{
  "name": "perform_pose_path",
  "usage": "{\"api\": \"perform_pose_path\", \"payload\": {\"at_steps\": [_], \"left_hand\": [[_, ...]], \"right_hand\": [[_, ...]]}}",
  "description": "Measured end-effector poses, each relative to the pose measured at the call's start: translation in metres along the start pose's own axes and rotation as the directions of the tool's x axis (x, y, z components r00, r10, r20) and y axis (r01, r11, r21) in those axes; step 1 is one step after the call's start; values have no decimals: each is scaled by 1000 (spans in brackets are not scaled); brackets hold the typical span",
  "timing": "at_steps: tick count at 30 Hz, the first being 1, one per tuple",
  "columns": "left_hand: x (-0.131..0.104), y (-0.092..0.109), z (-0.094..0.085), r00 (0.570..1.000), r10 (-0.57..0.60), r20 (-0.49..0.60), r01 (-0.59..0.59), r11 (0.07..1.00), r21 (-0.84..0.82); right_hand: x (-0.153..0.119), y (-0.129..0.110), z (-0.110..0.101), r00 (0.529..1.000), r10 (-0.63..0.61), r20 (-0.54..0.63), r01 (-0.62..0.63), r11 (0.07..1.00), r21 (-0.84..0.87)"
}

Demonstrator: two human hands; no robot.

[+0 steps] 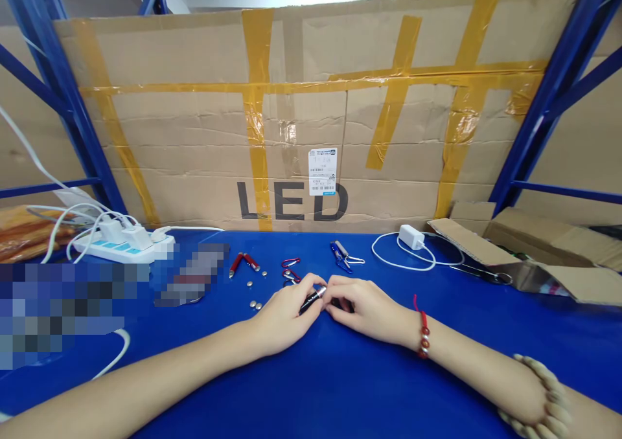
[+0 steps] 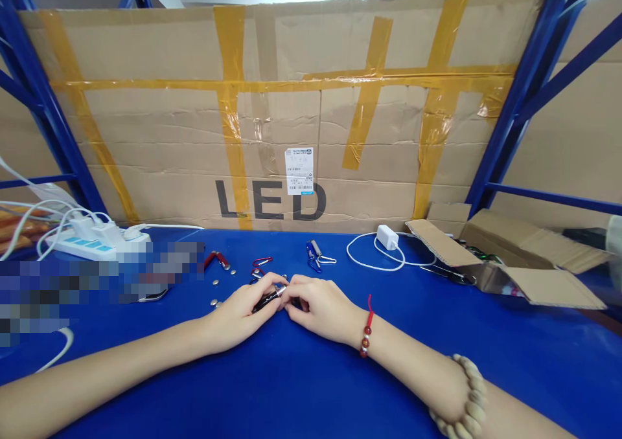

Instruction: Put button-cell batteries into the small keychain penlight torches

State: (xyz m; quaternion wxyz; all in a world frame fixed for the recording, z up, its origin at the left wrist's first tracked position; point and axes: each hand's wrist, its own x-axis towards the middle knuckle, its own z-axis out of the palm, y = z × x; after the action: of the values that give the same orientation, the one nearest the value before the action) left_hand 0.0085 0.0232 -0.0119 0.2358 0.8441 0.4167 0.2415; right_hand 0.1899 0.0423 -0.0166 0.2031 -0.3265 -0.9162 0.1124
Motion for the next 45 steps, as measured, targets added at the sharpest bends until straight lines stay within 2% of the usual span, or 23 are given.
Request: {"api": "perform_pose_path", "payload": {"at_steps": [45], "left_hand": [[2, -8, 5, 999, 42, -26, -42, 999, 22]], "right_hand": [[-1, 0, -1, 1000, -5, 15, 5, 1000, -13]]}}
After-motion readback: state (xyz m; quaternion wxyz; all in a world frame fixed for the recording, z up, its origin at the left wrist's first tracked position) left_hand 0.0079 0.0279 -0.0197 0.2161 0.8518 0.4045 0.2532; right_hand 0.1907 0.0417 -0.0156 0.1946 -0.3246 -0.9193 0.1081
